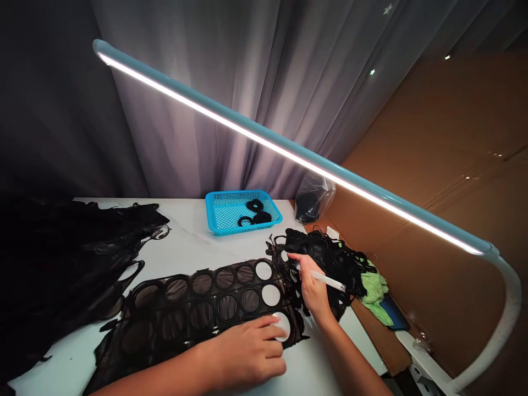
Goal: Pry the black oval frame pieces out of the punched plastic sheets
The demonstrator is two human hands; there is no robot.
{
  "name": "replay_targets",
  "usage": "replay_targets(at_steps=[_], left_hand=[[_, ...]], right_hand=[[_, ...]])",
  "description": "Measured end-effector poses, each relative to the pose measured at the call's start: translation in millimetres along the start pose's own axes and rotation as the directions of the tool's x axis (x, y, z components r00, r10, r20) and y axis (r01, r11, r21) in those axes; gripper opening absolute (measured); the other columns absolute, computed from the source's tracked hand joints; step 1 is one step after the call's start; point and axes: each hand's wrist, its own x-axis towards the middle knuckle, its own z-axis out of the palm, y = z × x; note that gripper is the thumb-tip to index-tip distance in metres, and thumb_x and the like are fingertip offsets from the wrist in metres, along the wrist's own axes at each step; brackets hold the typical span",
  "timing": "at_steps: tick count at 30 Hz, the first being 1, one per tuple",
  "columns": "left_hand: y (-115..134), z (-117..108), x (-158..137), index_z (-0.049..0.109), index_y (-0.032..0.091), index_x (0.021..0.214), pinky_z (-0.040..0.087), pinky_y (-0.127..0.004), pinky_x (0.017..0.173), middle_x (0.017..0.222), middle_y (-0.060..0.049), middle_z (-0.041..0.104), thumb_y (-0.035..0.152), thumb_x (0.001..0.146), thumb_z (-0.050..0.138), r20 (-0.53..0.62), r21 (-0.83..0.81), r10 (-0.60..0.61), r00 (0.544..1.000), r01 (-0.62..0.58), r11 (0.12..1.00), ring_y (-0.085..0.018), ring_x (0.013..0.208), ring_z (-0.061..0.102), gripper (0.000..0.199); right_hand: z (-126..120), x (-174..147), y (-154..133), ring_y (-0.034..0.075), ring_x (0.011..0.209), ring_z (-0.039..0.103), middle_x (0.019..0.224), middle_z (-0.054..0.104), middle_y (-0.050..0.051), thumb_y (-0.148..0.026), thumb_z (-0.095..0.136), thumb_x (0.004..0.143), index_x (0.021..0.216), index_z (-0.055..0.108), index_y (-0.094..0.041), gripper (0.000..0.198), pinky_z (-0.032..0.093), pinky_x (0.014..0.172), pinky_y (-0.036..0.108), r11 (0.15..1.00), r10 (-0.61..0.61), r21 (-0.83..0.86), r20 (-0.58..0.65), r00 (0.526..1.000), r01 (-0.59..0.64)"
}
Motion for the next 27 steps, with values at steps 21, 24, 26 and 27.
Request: replay_targets(at_steps=[21, 24, 26, 27], left_hand=[[-0.1, 17.8, -69.8, 0.031, 0.025, 0.15, 0.025, -0.057, 0.114, 0.16, -0.01, 0.022, 0.039, 0.087, 0.063, -0.021, 0.112, -0.73, 0.683, 0.727, 0.677, -0.036, 0.146, 0.017, 0.072], [0.9, 15.3, -69.3, 0.03, 0.025, 0.151, 0.024, -0.057, 0.114, 0.161, -0.01, 0.018, 0.037, 0.087, 0.063, -0.006, 0.101, -0.732, 0.681, 0.729, 0.677, -0.036, 0.147, 0.014, 0.073], [0.8, 14.4, -69.1, 0.03, 0.025, 0.151, 0.024, -0.058, 0.114, 0.161, -0.011, 0.018, 0.036, 0.087, 0.063, 0.004, 0.1, -0.733, 0.68, 0.73, 0.677, -0.037, 0.146, 0.014, 0.074], [0.7, 14.3, -69.0, 0.03, 0.025, 0.152, 0.024, -0.059, 0.113, 0.161, -0.012, 0.018, 0.036, 0.087, 0.064, 0.01, 0.1, -0.733, 0.68, 0.729, 0.677, -0.037, 0.146, 0.014, 0.074]], right_hand=[[65.4, 26.2, -11.3, 0.018, 0.083, 0.062, 0.087, 0.068, 0.004, -0.018, 0.069, 0.078, 0.067, 0.06, -0.018, 0.015, 0.046, 0.076, 0.029, 0.986, -0.155, 0.141, 0.635, 0.757, 0.084], [63.6, 29.6, -8.8, 0.018, 0.084, 0.063, 0.09, 0.068, 0.004, -0.019, 0.07, 0.078, 0.067, 0.059, -0.018, 0.016, 0.046, 0.075, 0.028, 0.989, -0.13, 0.138, 0.666, 0.734, 0.051], [62.8, 31.6, -8.0, 0.018, 0.085, 0.063, 0.091, 0.068, 0.004, -0.019, 0.069, 0.079, 0.067, 0.058, -0.018, 0.016, 0.047, 0.076, 0.029, 0.989, -0.134, 0.134, 0.679, 0.722, 0.058], [62.9, 31.9, -8.1, 0.018, 0.085, 0.063, 0.091, 0.068, 0.004, -0.019, 0.069, 0.08, 0.068, 0.058, -0.018, 0.016, 0.047, 0.076, 0.029, 0.989, -0.14, 0.13, 0.683, 0.717, 0.07]])
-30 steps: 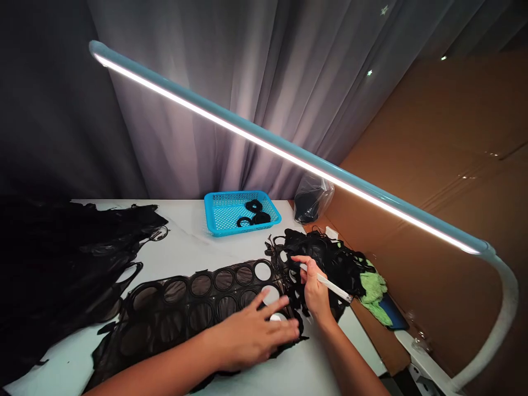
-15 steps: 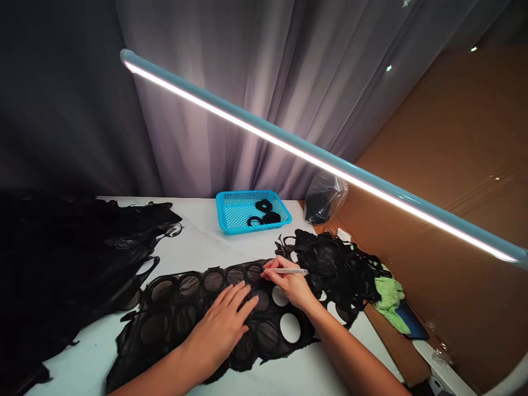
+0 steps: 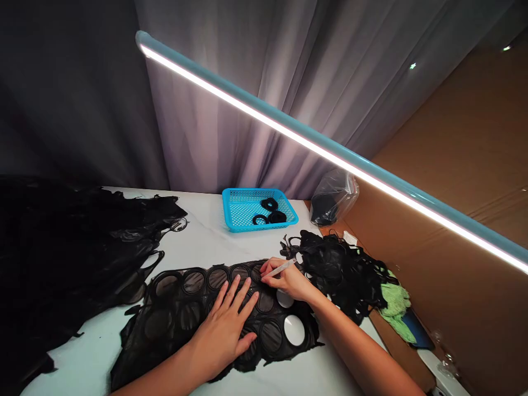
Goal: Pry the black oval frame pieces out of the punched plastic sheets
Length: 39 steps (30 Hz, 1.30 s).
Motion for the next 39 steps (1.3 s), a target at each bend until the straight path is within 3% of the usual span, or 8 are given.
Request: replay_targets(at_steps=[4, 7, 10, 12, 14, 19, 23, 39], left_hand=[[0.2, -0.2, -0.2, 0.029, 0.025, 0.152, 0.024, -0.059, 0.113, 0.161, -0.012, 0.018, 0.037, 0.086, 0.064, 0.013, -0.004, 0.005, 1.0, -0.005, 1.0, -0.038, 0.146, 0.014, 0.075], [0.1, -0.6, -1.2, 0.03, 0.025, 0.152, 0.023, -0.06, 0.113, 0.161, -0.011, 0.017, 0.039, 0.087, 0.064, 0.011, -0.004, 0.011, 1.0, -0.011, 1.0, -0.038, 0.146, 0.013, 0.075], [-0.4, -0.5, -1.6, 0.03, 0.026, 0.152, 0.022, -0.06, 0.113, 0.161, -0.011, 0.017, 0.038, 0.087, 0.063, 0.009, -0.001, 0.013, 1.0, -0.013, 1.0, -0.039, 0.146, 0.012, 0.074], [-0.5, -0.1, -1.2, 0.028, 0.028, 0.152, 0.022, -0.06, 0.113, 0.161, -0.01, 0.019, 0.038, 0.088, 0.063, -0.001, -0.003, 0.019, 1.0, -0.019, 1.0, -0.039, 0.146, 0.013, 0.074], [-0.3, 0.2, -0.7, 0.027, 0.029, 0.152, 0.024, -0.059, 0.113, 0.161, -0.009, 0.019, 0.04, 0.088, 0.062, -0.019, -0.004, 0.033, 0.999, -0.033, 0.999, -0.038, 0.146, 0.015, 0.074], [-4.9, -2.8, -6.2, 0.03, 0.021, 0.151, 0.025, -0.057, 0.113, 0.159, -0.015, 0.025, 0.051, 0.09, 0.059, -0.084, 0.084, -0.005, 0.996, 0.012, 0.996, -0.036, 0.145, 0.021, 0.074], [-14.9, -7.0, -21.6, 0.036, 0.024, 0.149, 0.023, -0.064, 0.111, 0.157, -0.016, 0.029, 0.051, 0.092, 0.056, -0.103, 0.133, -0.066, 0.992, 0.08, 0.988, -0.038, 0.144, 0.025, 0.067], [-16.3, -9.7, -33.2, 0.033, 0.027, 0.15, 0.017, -0.067, 0.11, 0.16, -0.013, 0.022, 0.043, 0.091, 0.057, -0.053, 0.076, -0.108, 0.993, 0.112, 0.991, -0.04, 0.145, 0.018, 0.066]], right_hand=[[8.1, -1.2, -2.3, 0.017, 0.084, 0.062, 0.091, 0.067, 0.004, -0.017, 0.064, 0.084, 0.071, 0.056, -0.019, 0.016, 0.046, 0.076, 0.028, 0.983, -0.083, -0.157, 0.062, 0.995, 0.092], [12.0, -4.0, -0.2, 0.019, 0.083, 0.059, 0.085, 0.066, 0.005, -0.016, 0.062, 0.086, 0.077, 0.059, -0.02, 0.01, 0.044, 0.078, 0.03, 0.891, -0.176, -0.41, 0.088, 0.98, 0.197], [-2.7, -4.1, 8.4, 0.02, 0.076, 0.056, 0.074, 0.063, 0.005, -0.018, 0.059, 0.087, 0.076, 0.058, -0.021, 0.012, 0.042, 0.075, 0.031, 0.828, -0.154, -0.561, -0.213, 0.965, 0.008], [-17.6, -2.0, 13.0, 0.021, 0.076, 0.056, 0.078, 0.064, 0.007, -0.018, 0.05, 0.092, 0.08, 0.058, -0.02, 0.015, 0.041, 0.073, 0.031, 0.821, -0.123, -0.551, -0.424, 0.897, -0.148], [-25.0, 1.4, 11.8, 0.021, 0.08, 0.059, 0.086, 0.066, 0.009, -0.018, 0.044, 0.095, 0.088, 0.059, -0.019, 0.016, 0.042, 0.074, 0.031, 0.84, -0.111, -0.512, -0.484, 0.868, -0.178], [8.4, 10.2, -12.9, 0.016, 0.075, 0.062, 0.086, 0.07, 0.003, -0.022, 0.055, 0.092, 0.09, 0.064, -0.02, 0.009, 0.044, 0.068, 0.025, 0.972, -0.103, -0.226, -0.145, 0.984, 0.069], [33.6, 16.0, -22.6, 0.014, 0.073, 0.061, 0.086, 0.071, 0.001, -0.02, 0.059, 0.089, 0.086, 0.065, -0.02, 0.007, 0.044, 0.067, 0.024, 0.987, -0.13, -0.081, 0.082, 0.988, 0.137], [33.3, 27.3, -23.2, 0.015, 0.075, 0.057, 0.084, 0.062, 0.001, -0.023, 0.064, 0.086, 0.077, 0.062, -0.02, 0.009, 0.044, 0.068, 0.025, 0.989, -0.128, -0.055, 0.168, 0.977, 0.139]])
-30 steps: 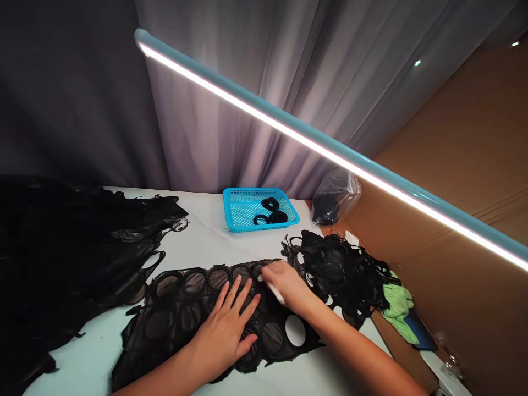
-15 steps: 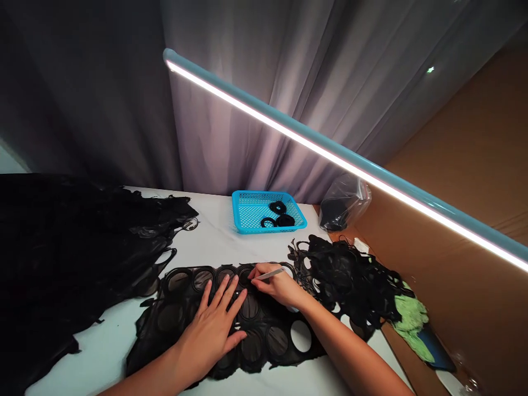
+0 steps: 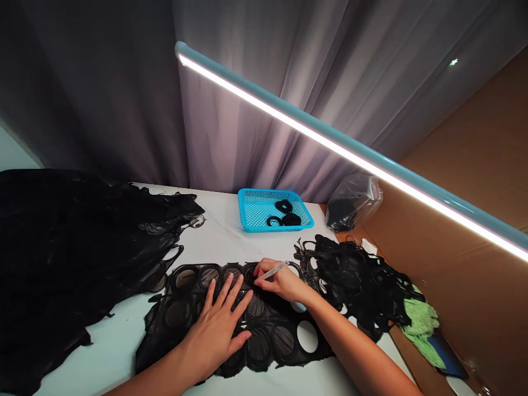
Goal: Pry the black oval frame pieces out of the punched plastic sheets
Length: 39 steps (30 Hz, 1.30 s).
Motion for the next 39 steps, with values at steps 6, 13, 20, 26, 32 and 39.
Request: replay_targets(at_steps=[6, 13, 20, 26, 32, 39], left_hand=[[-0.1, 1.2, -0.4, 0.033, 0.027, 0.15, 0.016, -0.066, 0.111, 0.16, -0.012, 0.022, 0.044, 0.092, 0.056, -0.018, -0.003, 0.001, 1.0, -0.002, 1.0, -0.039, 0.145, 0.018, 0.065], [0.7, -0.1, -0.3, 0.034, 0.028, 0.15, 0.016, -0.065, 0.111, 0.16, -0.011, 0.023, 0.044, 0.092, 0.055, -0.029, 0.001, 0.001, 1.0, -0.001, 1.0, -0.039, 0.145, 0.019, 0.064], [1.1, -0.8, 0.4, 0.032, 0.027, 0.15, 0.017, -0.066, 0.111, 0.16, -0.013, 0.022, 0.042, 0.09, 0.059, 0.019, 0.025, -0.007, 1.0, 0.007, 1.0, -0.039, 0.145, 0.018, 0.068], [0.8, -1.7, -0.2, 0.031, 0.027, 0.151, 0.017, -0.067, 0.11, 0.16, -0.013, 0.021, 0.041, 0.09, 0.059, 0.028, 0.009, -0.005, 1.0, 0.005, 1.0, -0.04, 0.145, 0.018, 0.069], [2.2, -1.6, 1.0, 0.031, 0.027, 0.151, 0.016, -0.067, 0.111, 0.161, -0.013, 0.019, 0.043, 0.091, 0.058, 0.023, -0.002, -0.01, 1.0, 0.01, 1.0, -0.04, 0.146, 0.016, 0.068], [-4.9, -9.3, -10.0, 0.025, 0.023, 0.154, 0.023, -0.062, 0.111, 0.159, -0.015, 0.022, 0.054, 0.092, 0.055, 0.02, 0.019, -0.009, 1.0, 0.009, 1.0, -0.037, 0.145, 0.019, 0.075]], right_hand=[[-1.9, -0.6, -1.8, 0.015, 0.078, 0.059, 0.085, 0.063, 0.001, -0.023, 0.064, 0.085, 0.077, 0.063, -0.021, 0.008, 0.046, 0.07, 0.026, 1.0, 0.026, 0.015, -0.003, 1.0, -0.026], [-0.4, -1.1, -0.7, 0.015, 0.076, 0.058, 0.085, 0.063, 0.001, -0.025, 0.064, 0.086, 0.078, 0.062, -0.02, 0.01, 0.046, 0.069, 0.026, 1.0, 0.01, 0.01, 0.001, 1.0, -0.01], [-0.6, -1.7, 3.8, 0.015, 0.078, 0.058, 0.086, 0.063, 0.001, -0.024, 0.064, 0.087, 0.077, 0.061, -0.02, 0.01, 0.044, 0.07, 0.025, 1.0, 0.008, -0.007, 0.0, 1.0, -0.008], [3.7, -3.2, -3.2, 0.015, 0.078, 0.057, 0.088, 0.062, 0.002, -0.021, 0.062, 0.088, 0.079, 0.059, -0.02, 0.01, 0.044, 0.07, 0.025, 0.994, -0.051, -0.095, 0.02, 0.999, 0.052], [11.8, -5.1, 1.2, 0.019, 0.076, 0.056, 0.078, 0.063, 0.004, -0.015, 0.058, 0.086, 0.078, 0.056, -0.02, 0.01, 0.04, 0.074, 0.029, 0.867, -0.097, -0.496, -0.072, 0.993, 0.049], [-16.3, 18.9, 14.2, 0.02, 0.076, 0.061, 0.086, 0.068, 0.008, -0.016, 0.045, 0.093, 0.086, 0.056, -0.019, 0.013, 0.042, 0.07, 0.029, 0.888, -0.008, -0.416, -0.444, 0.896, -0.198]])
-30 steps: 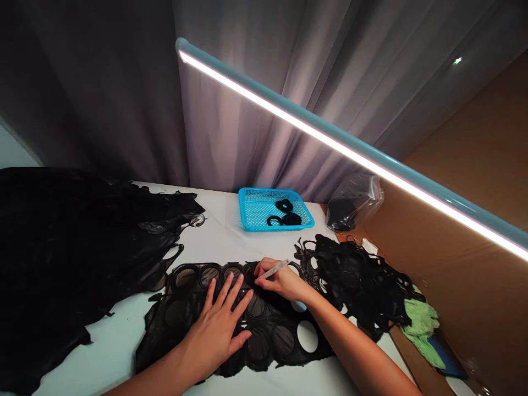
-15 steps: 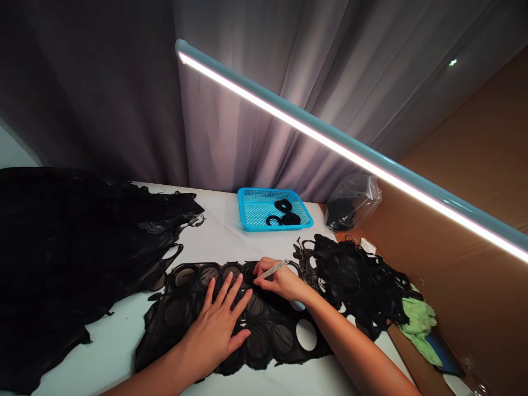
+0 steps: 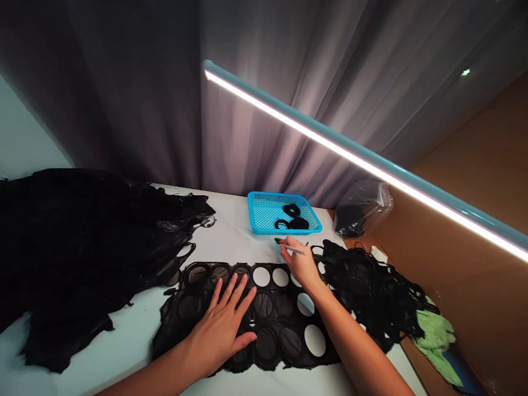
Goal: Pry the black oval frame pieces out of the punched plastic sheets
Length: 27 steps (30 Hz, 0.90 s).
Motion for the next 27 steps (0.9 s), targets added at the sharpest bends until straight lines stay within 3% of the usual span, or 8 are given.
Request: replay_targets(at_steps=[2, 5, 10, 15, 22, 27], left_hand=[[-7.8, -0.9, -9.7, 0.026, 0.02, 0.153, 0.023, -0.059, 0.113, 0.158, -0.015, 0.027, 0.054, 0.093, 0.052, -0.047, 0.015, -0.027, 0.999, 0.028, 1.0, -0.035, 0.145, 0.023, 0.073], [-17.8, -0.8, -22.9, 0.03, 0.024, 0.152, 0.024, -0.058, 0.113, 0.158, -0.013, 0.029, 0.049, 0.095, 0.051, -0.071, 0.042, -0.036, 0.997, 0.039, 0.998, -0.034, 0.144, 0.027, 0.066], [-20.2, -0.7, -29.9, 0.024, 0.027, 0.153, 0.024, -0.06, 0.112, 0.16, -0.012, 0.022, 0.045, 0.094, 0.055, -0.045, 0.046, -0.034, 0.998, 0.036, 0.998, -0.035, 0.145, 0.024, 0.069], [-19.5, 0.7, -29.2, 0.023, 0.027, 0.154, 0.023, -0.061, 0.112, 0.161, -0.012, 0.019, 0.043, 0.093, 0.056, -0.043, 0.042, -0.038, 0.998, 0.039, 0.998, -0.036, 0.145, 0.022, 0.071], [-19.0, 1.6, -30.7, 0.025, 0.026, 0.153, 0.02, -0.06, 0.113, 0.161, -0.011, 0.02, 0.044, 0.094, 0.054, -0.055, 0.041, -0.033, 0.998, 0.036, 0.999, -0.034, 0.146, 0.021, 0.068], [-17.9, -0.2, -29.2, 0.026, 0.025, 0.153, 0.019, -0.059, 0.114, 0.16, -0.012, 0.022, 0.043, 0.093, 0.054, -0.042, 0.041, -0.049, 0.998, 0.051, 0.998, -0.034, 0.146, 0.021, 0.068]], right_hand=[[10.9, -4.8, -17.5, 0.017, 0.071, 0.061, 0.082, 0.069, 0.004, -0.018, 0.051, 0.091, 0.084, 0.058, -0.02, 0.01, 0.043, 0.065, 0.025, 0.99, -0.077, 0.13, 0.112, 0.991, 0.062], [30.0, -17.4, -43.8, 0.014, 0.069, 0.059, 0.08, 0.068, 0.001, -0.017, 0.055, 0.091, 0.085, 0.06, -0.02, 0.008, 0.042, 0.064, 0.023, 0.922, -0.215, 0.374, 0.282, 0.935, 0.099], [37.4, -19.1, -54.0, 0.013, 0.075, 0.056, 0.088, 0.065, 0.001, -0.015, 0.061, 0.086, 0.074, 0.057, -0.019, 0.013, 0.042, 0.069, 0.024, 0.854, -0.277, 0.518, 0.364, 0.889, 0.054], [33.1, -13.5, -51.6, 0.013, 0.075, 0.054, 0.087, 0.061, 0.001, -0.016, 0.063, 0.085, 0.075, 0.057, -0.019, 0.012, 0.042, 0.069, 0.025, 0.847, -0.289, 0.53, 0.403, 0.869, 0.036], [34.0, -13.7, -51.9, 0.014, 0.08, 0.055, 0.093, 0.061, 0.002, -0.017, 0.062, 0.088, 0.077, 0.056, -0.019, 0.013, 0.044, 0.073, 0.025, 0.86, -0.335, 0.5, 0.398, 0.854, 0.104], [40.3, -27.3, -64.0, 0.019, 0.085, 0.055, 0.09, 0.061, 0.006, -0.016, 0.055, 0.092, 0.083, 0.056, -0.019, 0.009, 0.043, 0.078, 0.03, 0.888, -0.452, 0.269, 0.37, 0.812, 0.372]])
